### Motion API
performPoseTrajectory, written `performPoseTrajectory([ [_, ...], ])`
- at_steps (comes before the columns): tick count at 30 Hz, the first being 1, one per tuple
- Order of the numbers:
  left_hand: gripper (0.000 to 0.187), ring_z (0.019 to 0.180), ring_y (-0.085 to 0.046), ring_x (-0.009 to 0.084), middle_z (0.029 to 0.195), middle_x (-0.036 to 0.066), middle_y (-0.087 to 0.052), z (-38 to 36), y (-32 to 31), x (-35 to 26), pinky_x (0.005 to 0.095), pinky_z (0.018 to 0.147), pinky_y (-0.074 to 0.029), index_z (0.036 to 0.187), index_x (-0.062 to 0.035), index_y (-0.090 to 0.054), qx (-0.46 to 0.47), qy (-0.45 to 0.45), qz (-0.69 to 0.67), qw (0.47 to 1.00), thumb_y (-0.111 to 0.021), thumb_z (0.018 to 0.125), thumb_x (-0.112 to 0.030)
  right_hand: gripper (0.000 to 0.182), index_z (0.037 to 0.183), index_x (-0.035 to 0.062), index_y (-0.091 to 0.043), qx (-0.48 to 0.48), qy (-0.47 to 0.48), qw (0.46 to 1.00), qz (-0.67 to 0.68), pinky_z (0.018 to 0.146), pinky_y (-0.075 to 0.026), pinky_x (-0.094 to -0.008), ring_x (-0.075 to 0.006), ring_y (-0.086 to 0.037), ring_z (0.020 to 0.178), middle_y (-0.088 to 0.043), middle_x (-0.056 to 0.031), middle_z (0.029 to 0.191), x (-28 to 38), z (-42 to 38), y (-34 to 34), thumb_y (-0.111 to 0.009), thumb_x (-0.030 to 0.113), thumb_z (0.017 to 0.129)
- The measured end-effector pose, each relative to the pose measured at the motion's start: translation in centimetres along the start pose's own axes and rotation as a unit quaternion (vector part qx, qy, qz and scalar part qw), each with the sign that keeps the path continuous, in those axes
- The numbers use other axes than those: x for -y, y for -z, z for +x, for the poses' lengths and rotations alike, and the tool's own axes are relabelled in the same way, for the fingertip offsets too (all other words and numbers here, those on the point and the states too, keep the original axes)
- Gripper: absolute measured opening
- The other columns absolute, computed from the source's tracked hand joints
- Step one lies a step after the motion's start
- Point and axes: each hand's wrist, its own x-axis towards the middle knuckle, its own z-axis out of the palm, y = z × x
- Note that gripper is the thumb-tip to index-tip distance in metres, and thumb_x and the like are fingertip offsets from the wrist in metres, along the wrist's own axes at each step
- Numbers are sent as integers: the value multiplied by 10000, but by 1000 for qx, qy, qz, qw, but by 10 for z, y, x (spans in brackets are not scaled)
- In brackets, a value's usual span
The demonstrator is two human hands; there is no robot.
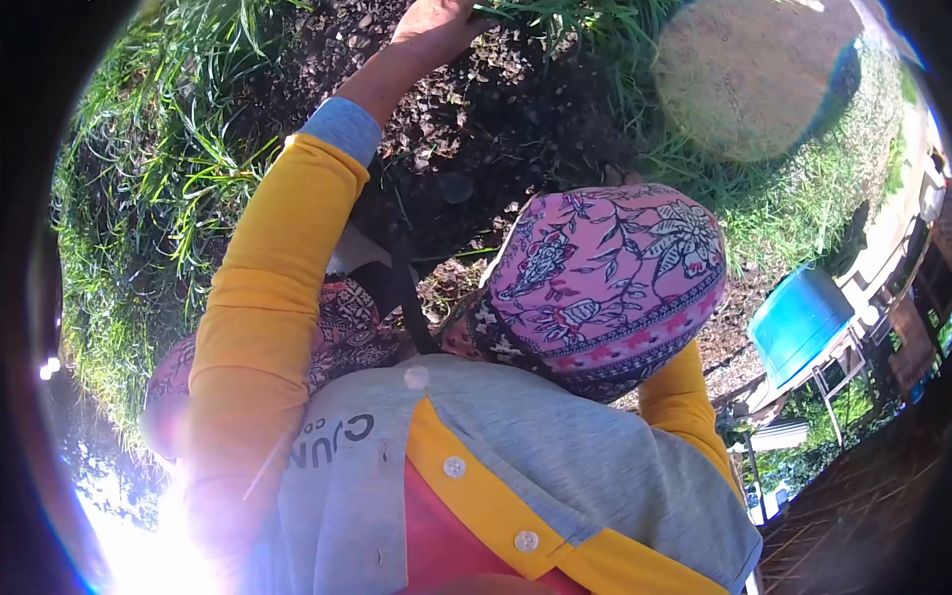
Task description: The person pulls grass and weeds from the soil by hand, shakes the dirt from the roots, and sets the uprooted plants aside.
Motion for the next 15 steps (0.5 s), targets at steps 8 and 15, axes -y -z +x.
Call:
performPoseTrajectory([
  [8, 351, 793, -590, 309, 837, 165, -610, 7, 6, -12, 413, 708, -471, 986, -57, -579, -50, -17, -19, 998, -515, 847, -373, 404, 732, -30, -560, -173, 148, 921, 317, 498, -386, -341, -181, -468, 519, -539, -118, 588, 41, 63, 36, -523, 344, 880],
  [15, 407, 852, -584, 325, 894, 192, -610, -2, 3, 9, 412, 754, -475, 1129, -47, -513, -33, 27, 49, 998, -488, 864, -356, 363, 719, 36, -606, -60, 304, 945, 108, 586, -452, -455, -379, -569, 626, -602, -179, 687, 88, 90, -24, -524, 368, 841],
])
